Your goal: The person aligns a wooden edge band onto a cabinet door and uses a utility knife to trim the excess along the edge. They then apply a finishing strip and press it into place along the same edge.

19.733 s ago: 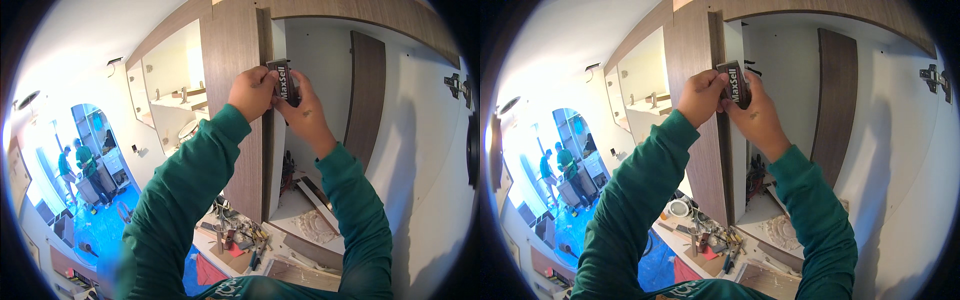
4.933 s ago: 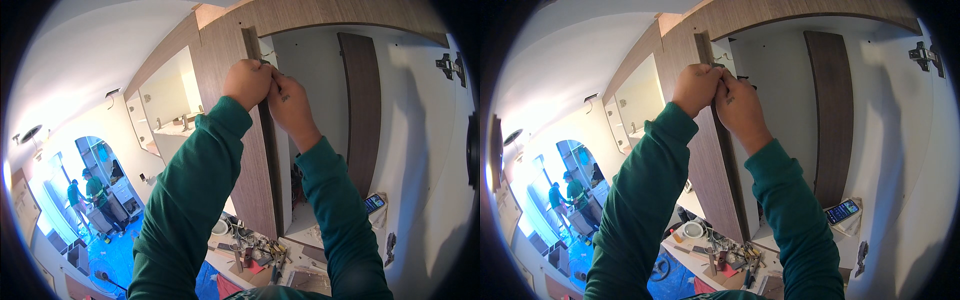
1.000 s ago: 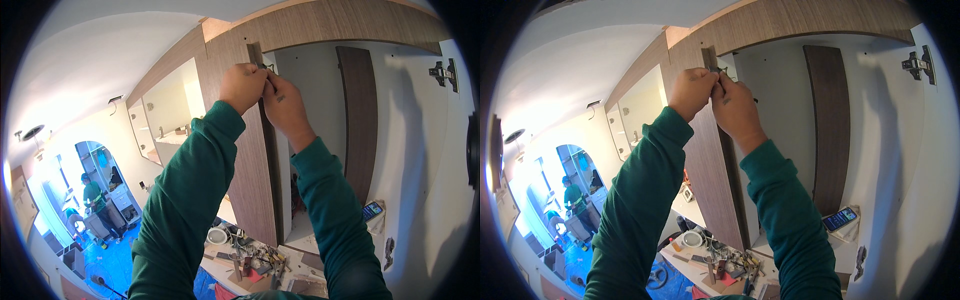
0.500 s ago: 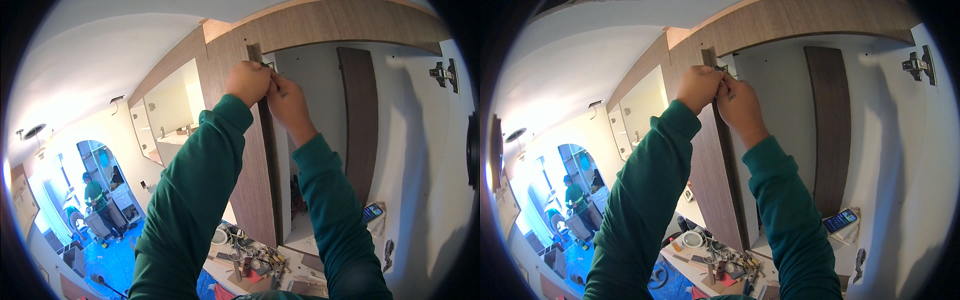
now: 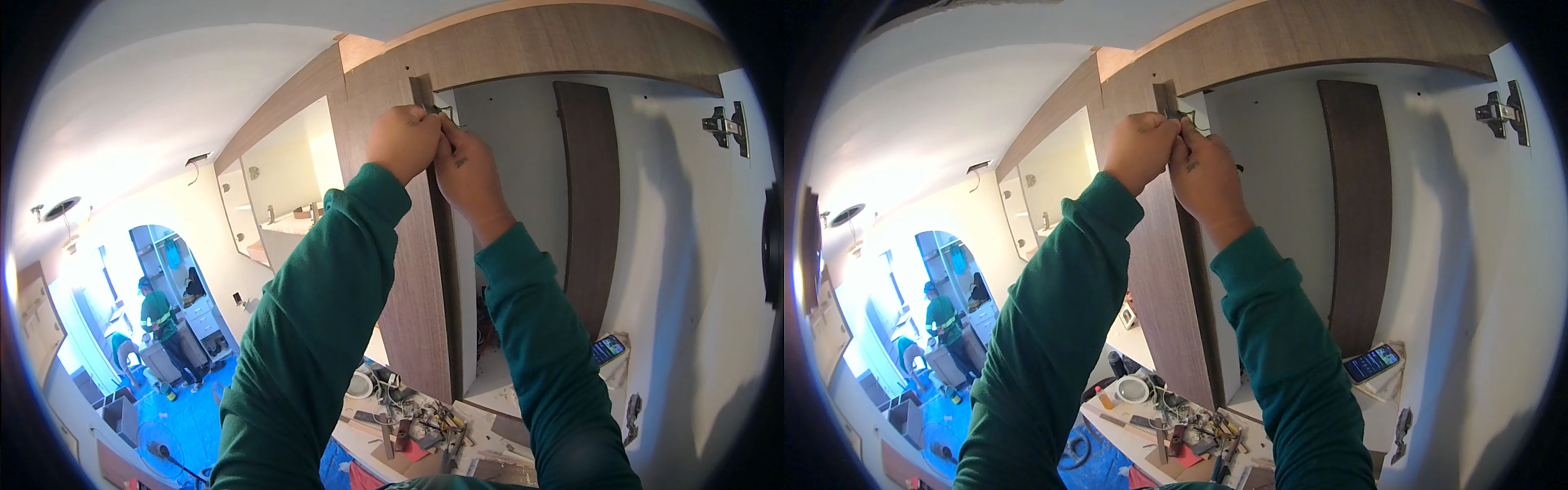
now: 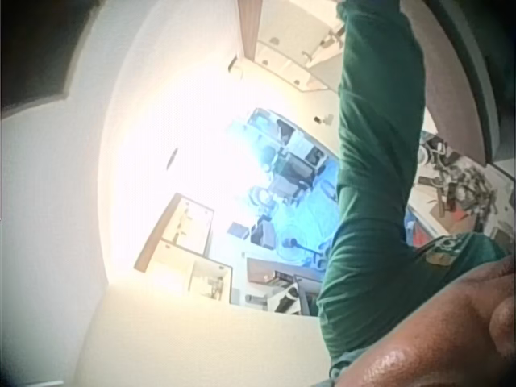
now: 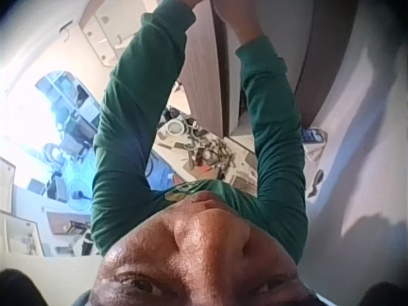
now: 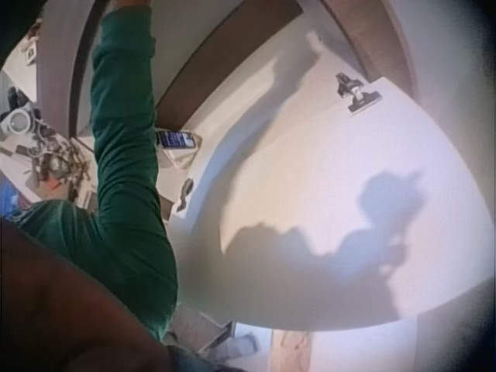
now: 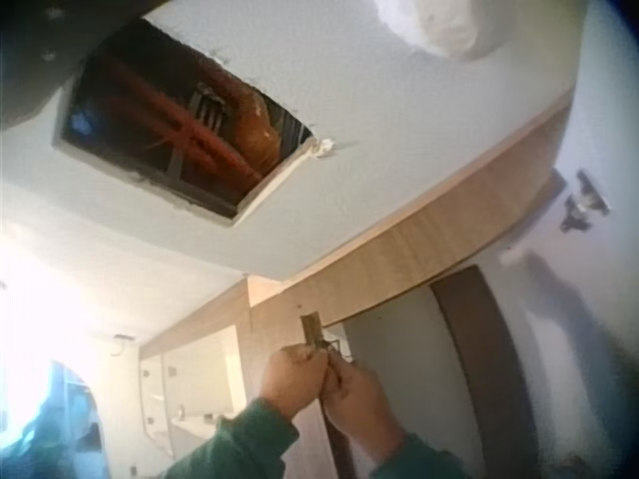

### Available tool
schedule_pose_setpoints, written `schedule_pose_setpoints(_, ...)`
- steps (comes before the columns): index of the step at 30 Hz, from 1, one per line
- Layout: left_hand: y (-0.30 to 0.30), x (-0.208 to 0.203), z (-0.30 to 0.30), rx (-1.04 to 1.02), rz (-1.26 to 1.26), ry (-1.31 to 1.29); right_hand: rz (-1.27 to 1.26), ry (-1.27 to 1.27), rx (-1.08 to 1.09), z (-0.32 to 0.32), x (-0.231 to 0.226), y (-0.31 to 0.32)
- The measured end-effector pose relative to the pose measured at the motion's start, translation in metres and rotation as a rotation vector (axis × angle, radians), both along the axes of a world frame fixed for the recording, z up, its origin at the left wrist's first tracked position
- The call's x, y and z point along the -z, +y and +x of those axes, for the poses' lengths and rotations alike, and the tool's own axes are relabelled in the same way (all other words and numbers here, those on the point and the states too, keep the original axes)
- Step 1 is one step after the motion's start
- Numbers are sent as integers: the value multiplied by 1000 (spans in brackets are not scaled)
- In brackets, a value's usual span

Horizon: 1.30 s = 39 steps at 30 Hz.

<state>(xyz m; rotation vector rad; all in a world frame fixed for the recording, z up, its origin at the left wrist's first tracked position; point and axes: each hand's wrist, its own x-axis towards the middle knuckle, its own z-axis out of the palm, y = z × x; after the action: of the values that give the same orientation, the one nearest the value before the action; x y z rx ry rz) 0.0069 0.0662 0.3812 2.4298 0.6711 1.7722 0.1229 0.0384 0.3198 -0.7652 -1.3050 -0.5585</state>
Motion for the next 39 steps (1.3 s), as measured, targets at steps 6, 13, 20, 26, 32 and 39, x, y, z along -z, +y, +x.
schedule_pose_setpoints(6,0,-2,3,-10,12,-20,-7,2,14,1,-3,1)
schedule_pose_setpoints(13,-3,-3,5,-53,51,-5,10,17,28,0,-1,0)
schedule_pose_setpoints(20,0,-5,9,-84,59,4,5,31,-8,4,-3,6)
schedule_pose_setpoints(26,-11,-11,13,-123,106,70,-43,36,-13,13,-8,11)
schedule_pose_setpoints(32,1,-10,12,-39,37,36,-99,19,-8,12,-7,6)
schedule_pose_setpoints(39,-11,-3,5,-55,-34,43,-32,-18,14,9,-3,-5)
